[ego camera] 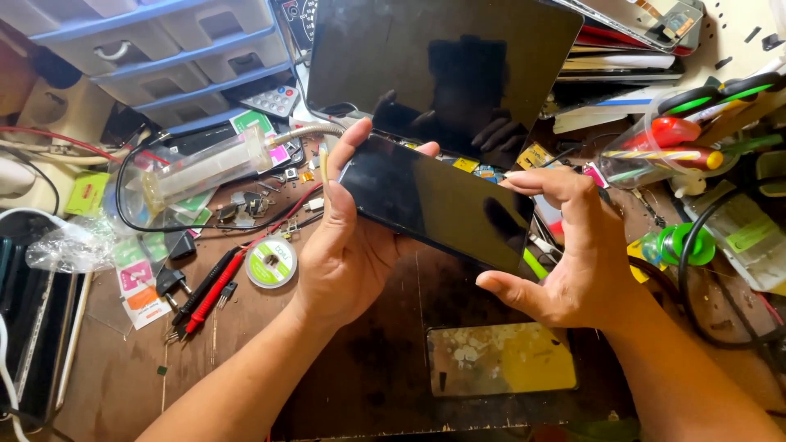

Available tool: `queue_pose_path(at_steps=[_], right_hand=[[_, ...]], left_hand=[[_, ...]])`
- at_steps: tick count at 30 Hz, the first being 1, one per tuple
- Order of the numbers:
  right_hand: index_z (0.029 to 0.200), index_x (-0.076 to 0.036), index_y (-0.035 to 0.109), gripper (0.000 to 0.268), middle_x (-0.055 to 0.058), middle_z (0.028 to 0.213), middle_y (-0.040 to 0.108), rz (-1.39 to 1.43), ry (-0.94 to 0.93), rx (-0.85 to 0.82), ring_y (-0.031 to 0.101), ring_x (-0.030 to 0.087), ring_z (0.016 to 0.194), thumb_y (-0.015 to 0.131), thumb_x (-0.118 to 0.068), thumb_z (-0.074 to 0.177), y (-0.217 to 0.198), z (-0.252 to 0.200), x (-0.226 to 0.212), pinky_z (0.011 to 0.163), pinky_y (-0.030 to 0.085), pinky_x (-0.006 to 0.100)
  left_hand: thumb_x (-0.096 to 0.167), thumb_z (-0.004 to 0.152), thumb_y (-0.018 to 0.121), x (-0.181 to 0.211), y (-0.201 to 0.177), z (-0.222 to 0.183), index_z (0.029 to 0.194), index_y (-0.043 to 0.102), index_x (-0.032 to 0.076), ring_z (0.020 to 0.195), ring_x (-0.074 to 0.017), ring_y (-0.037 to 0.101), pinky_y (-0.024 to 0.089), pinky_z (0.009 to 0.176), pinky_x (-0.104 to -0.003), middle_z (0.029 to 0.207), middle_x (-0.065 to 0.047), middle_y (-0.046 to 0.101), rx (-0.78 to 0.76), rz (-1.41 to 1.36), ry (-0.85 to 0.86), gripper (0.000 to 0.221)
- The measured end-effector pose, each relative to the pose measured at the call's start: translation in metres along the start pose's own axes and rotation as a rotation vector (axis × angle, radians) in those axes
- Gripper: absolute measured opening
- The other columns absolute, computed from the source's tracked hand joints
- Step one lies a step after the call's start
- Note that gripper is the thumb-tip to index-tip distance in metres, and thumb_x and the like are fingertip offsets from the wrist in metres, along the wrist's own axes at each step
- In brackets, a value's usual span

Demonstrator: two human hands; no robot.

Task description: Opening the back casing of a smartphone using fingernails and a small prying tool on a repair bench.

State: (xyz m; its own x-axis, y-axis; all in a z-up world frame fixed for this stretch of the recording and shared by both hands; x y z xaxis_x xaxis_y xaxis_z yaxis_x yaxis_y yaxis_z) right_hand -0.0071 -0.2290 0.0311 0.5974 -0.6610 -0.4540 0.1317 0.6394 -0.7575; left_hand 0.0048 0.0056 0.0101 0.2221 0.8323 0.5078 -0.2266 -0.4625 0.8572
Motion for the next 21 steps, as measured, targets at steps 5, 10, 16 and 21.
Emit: queue_pose_path(at_steps=[5, 10, 16, 21], right_hand=[[0.132, 0.0, 0.054, 0.083, 0.014, 0.126, 0.064, -0.037, -0.043, 0.038, 0.067, 0.031, 0.117, 0.068, -0.062, 0.078, 0.004, -0.002, 0.005, 0.104, 0.053, 0.042], [0.127, 0.0, 0.059, 0.077, 0.013, 0.119, 0.07, 0.049, -0.027, 0.048, 0.072, 0.028, 0.109, 0.054, -0.064, 0.085, 0.001, 0.003, 0.001, 0.097, 0.056, 0.039], [0.123, -0.001, 0.063, 0.076, 0.012, 0.108, 0.073, 0.056, 0.058, 0.064, 0.074, 0.025, 0.102, 0.039, -0.066, 0.091, -0.001, 0.005, 0.001, 0.093, 0.056, 0.037], [0.123, -0.007, 0.063, 0.077, 0.009, 0.104, 0.074, 0.028, 0.097, 0.059, 0.061, 0.016, 0.068, 0.036, -0.071, 0.09, 0.0, 0.004, 0.002, 0.076, 0.049, 0.032]], left_hand=[[0.046, 0.099, 0.05, -0.005, -0.005, 0.002, 0.157, 0.026, 0.023, 0.129, -0.0412, 0.058, 0.058, 0.094, -0.059, 0.15, -0.034, 0.049, 0.039, 0.006, -0.022, 0.067], [0.06, 0.09, 0.049, -0.012, -0.013, 0.004, 0.146, 0.037, 0.021, 0.108, -0.0374, 0.069, 0.059, 0.091, -0.064, 0.139, -0.02, 0.056, 0.148, 0.079, -0.097, 0.069], [0.066, 0.092, 0.04, -0.013, -0.013, 0.002, 0.147, 0.037, 0.021, 0.12, -0.0478, 0.065, 0.05, 0.107, -0.068, 0.142, -0.022, 0.054, 0.039, 0.039, -0.115, 0.071], [0.067, 0.092, 0.037, -0.014, -0.016, 0.002, 0.148, 0.038, 0.021, 0.119, -0.0478, 0.065, 0.05, 0.106, -0.068, 0.141, -0.021, 0.056, 0.054, 0.015, -0.12, 0.073]])
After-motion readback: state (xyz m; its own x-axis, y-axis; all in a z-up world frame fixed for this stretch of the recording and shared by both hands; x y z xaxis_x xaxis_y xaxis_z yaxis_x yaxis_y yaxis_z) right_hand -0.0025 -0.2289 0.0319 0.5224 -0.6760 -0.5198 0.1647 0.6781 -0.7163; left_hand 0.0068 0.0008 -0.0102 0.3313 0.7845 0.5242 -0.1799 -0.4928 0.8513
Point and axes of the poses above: each hand's wrist, its own z-axis towards the middle knuckle, its own y-axis out of the palm, x = y × z, the point moved 2 cm from there along z, towards the middle knuckle
